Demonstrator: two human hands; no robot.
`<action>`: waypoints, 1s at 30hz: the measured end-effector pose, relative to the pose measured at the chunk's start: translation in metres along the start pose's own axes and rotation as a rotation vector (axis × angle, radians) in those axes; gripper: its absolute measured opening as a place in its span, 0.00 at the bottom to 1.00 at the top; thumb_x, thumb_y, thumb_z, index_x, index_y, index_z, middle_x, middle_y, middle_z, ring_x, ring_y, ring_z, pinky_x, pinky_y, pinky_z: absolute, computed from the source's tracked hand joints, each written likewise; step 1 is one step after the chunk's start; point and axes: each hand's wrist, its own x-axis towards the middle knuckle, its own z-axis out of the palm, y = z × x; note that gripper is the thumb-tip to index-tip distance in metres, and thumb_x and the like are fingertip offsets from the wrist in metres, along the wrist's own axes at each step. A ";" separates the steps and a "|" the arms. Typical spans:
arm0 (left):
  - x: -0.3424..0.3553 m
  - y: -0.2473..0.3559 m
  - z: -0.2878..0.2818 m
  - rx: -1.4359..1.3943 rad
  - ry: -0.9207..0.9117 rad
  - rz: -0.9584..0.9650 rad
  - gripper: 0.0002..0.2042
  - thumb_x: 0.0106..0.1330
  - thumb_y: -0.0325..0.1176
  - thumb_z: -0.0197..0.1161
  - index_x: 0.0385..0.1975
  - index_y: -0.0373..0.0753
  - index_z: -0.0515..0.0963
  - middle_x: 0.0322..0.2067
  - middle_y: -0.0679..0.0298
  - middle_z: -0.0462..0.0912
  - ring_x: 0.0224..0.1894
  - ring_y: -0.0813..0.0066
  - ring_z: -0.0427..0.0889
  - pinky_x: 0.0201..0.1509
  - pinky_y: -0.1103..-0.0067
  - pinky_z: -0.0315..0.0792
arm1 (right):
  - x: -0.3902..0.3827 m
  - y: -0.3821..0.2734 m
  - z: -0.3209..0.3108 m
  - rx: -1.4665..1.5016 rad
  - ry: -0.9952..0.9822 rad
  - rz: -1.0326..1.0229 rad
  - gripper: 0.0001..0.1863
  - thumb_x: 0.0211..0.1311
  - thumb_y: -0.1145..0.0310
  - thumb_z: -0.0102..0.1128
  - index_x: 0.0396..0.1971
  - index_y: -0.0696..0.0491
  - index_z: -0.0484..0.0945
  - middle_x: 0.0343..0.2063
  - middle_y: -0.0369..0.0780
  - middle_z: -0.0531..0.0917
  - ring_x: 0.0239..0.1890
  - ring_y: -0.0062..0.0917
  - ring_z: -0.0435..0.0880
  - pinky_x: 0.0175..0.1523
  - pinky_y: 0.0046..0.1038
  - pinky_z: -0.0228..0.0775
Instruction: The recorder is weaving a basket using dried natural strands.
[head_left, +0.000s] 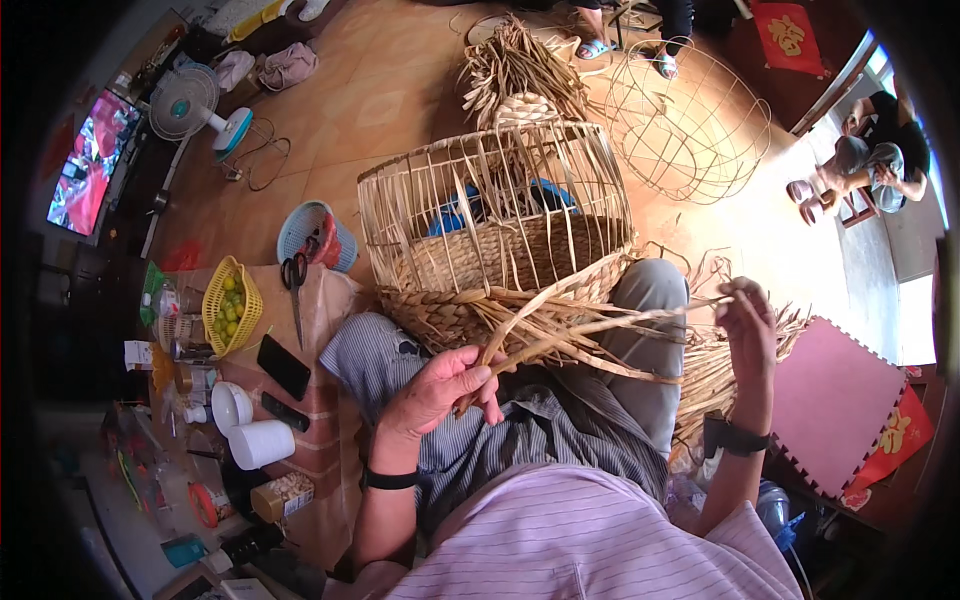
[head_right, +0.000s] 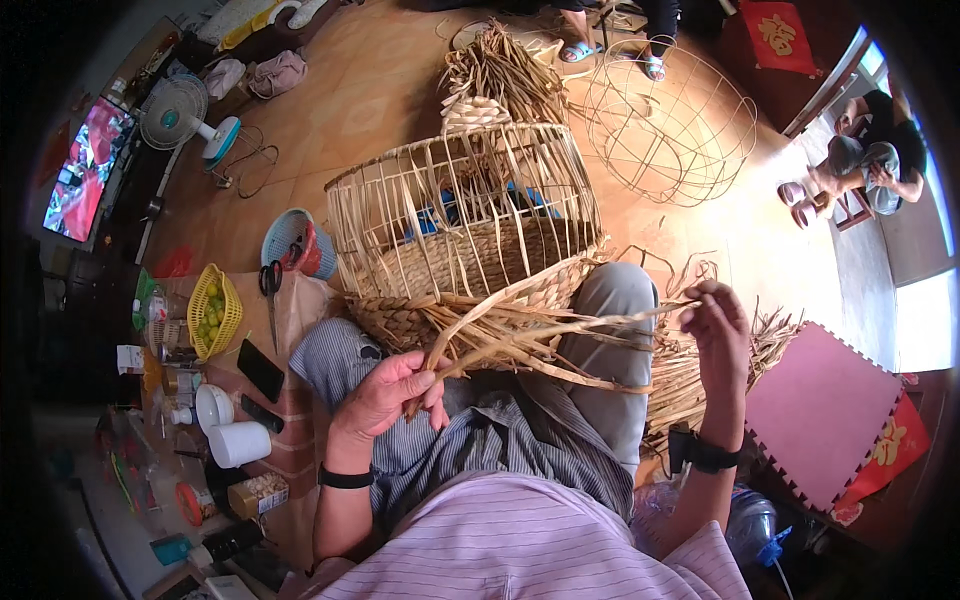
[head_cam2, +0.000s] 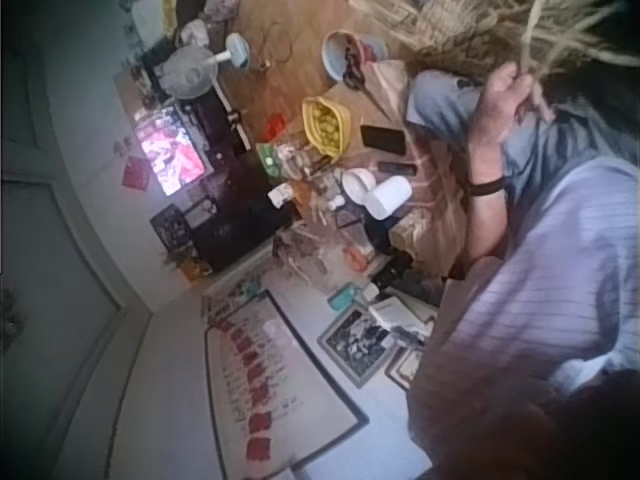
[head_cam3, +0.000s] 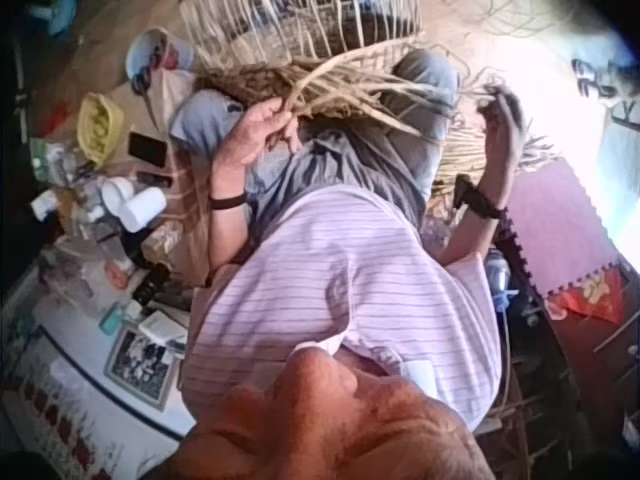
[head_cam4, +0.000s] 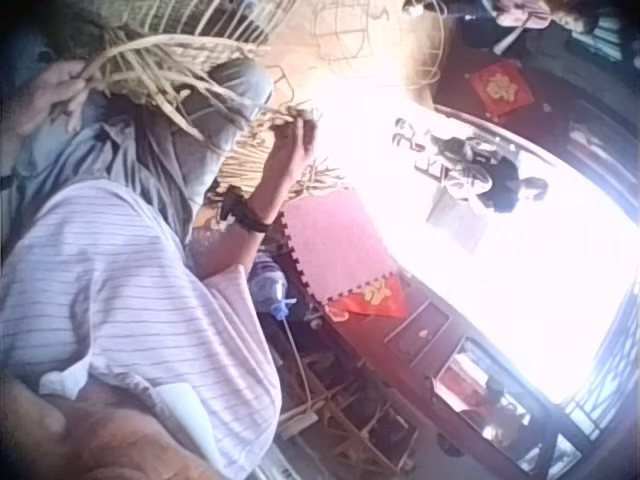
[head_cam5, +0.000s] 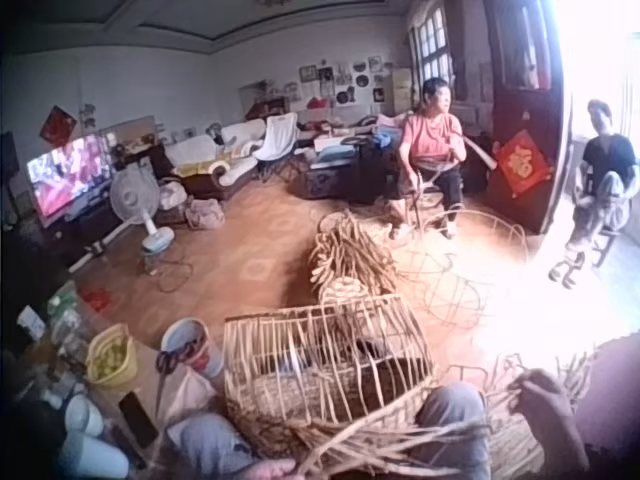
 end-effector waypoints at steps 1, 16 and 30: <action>0.002 0.000 -0.001 -0.001 0.004 0.000 0.20 0.76 0.40 0.58 0.56 0.28 0.72 0.27 0.65 0.77 0.32 0.65 0.86 0.47 0.66 0.81 | -0.010 -0.013 0.023 -0.359 0.060 0.098 0.14 0.75 0.70 0.56 0.57 0.56 0.74 0.45 0.42 0.84 0.32 0.22 0.85 0.35 0.24 0.77; 0.014 -0.003 0.043 0.313 -0.114 -0.050 0.07 0.75 0.23 0.58 0.45 0.29 0.80 0.33 0.61 0.86 0.36 0.74 0.87 0.42 0.80 0.81 | -0.085 0.007 0.182 -1.175 -0.971 -0.632 0.15 0.59 0.68 0.64 0.46 0.54 0.79 0.37 0.41 0.78 0.43 0.37 0.84 0.45 0.40 0.79; 0.006 -0.010 0.039 0.372 0.314 0.300 0.14 0.70 0.25 0.66 0.53 0.32 0.75 0.41 0.59 0.87 0.41 0.74 0.88 0.48 0.79 0.82 | -0.084 0.043 0.182 -0.745 -0.557 -0.282 0.09 0.61 0.79 0.68 0.39 0.58 0.77 0.34 0.46 0.81 0.37 0.43 0.83 0.40 0.37 0.76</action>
